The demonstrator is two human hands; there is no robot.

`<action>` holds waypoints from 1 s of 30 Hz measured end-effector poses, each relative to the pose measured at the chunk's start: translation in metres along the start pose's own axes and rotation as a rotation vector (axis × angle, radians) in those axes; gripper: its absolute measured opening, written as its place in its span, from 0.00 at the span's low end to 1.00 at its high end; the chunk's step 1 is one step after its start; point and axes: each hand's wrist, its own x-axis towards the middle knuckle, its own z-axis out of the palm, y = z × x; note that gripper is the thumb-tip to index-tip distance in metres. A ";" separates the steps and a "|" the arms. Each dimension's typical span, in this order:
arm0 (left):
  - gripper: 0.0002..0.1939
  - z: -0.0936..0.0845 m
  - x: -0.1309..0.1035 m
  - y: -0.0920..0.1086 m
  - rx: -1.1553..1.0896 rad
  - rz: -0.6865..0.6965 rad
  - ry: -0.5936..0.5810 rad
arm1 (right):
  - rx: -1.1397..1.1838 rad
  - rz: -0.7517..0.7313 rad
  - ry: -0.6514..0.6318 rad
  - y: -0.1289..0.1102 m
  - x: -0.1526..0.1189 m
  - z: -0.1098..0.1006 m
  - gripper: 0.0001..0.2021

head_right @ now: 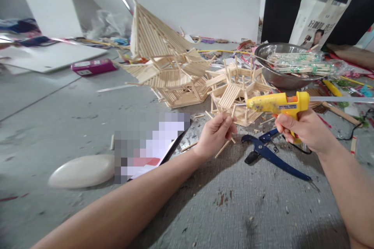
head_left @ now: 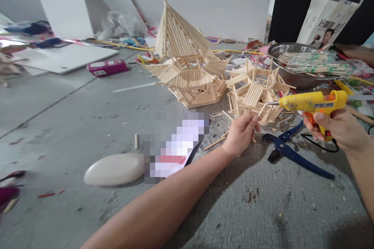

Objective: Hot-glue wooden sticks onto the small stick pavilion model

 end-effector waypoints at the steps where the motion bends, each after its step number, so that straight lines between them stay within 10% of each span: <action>1: 0.17 0.000 0.000 0.000 -0.006 -0.005 0.002 | 0.002 0.004 0.002 0.000 0.000 0.001 0.16; 30: 0.17 0.003 -0.001 0.014 -0.176 -0.034 0.174 | -0.745 -0.090 0.066 -0.021 0.022 0.018 0.17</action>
